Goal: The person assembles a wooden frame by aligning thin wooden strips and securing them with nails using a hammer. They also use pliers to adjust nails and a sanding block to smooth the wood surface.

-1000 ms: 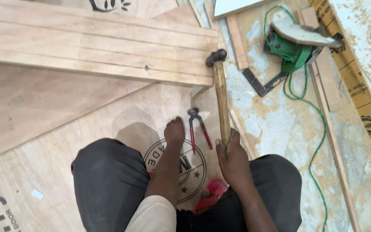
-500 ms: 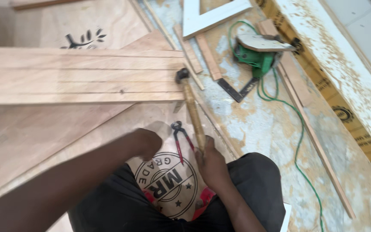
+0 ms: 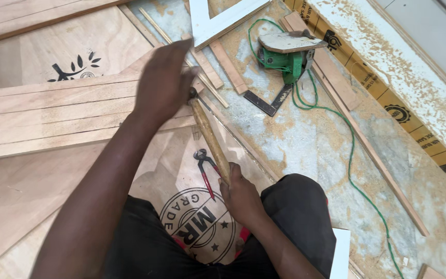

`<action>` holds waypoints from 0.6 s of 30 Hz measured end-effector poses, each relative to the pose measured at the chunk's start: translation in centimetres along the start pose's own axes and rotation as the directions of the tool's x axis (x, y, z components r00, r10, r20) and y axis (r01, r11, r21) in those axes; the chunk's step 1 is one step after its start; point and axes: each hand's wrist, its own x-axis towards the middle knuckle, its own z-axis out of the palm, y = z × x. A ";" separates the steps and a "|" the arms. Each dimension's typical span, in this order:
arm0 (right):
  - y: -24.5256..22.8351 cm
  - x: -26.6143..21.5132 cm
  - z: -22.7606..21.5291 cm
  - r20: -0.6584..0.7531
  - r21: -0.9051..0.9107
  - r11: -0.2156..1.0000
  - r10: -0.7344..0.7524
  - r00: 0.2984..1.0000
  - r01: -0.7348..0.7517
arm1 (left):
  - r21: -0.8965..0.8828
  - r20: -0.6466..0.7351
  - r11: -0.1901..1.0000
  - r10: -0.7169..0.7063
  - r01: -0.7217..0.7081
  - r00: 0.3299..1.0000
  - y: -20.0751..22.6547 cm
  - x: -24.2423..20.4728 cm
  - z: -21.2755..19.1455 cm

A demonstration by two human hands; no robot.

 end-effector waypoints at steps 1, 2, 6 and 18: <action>0.1 0.0 -0.1 0.000 -0.005 1.000 -0.005 1.000 0.005 | 0.067 0.010 0.996 -0.062 0.062 0.998 -2.3 -0.9 0.9; 0.1 0.0 -0.1 -0.002 0.001 1.000 -0.001 1.000 0.001 | 0.134 0.015 0.983 -0.125 0.122 0.992 -4.3 -1.7 1.9; 0.1 0.4 -0.2 0.008 -0.007 1.000 0.031 0.999 -0.031 | 0.401 0.031 0.904 -0.174 0.147 0.984 -8.8 -5.5 4.9; 1.5 0.9 0.5 0.055 0.563 0.810 0.163 0.985 -0.165 | 0.328 -0.018 0.922 -0.211 0.205 0.977 -8.6 -6.3 5.2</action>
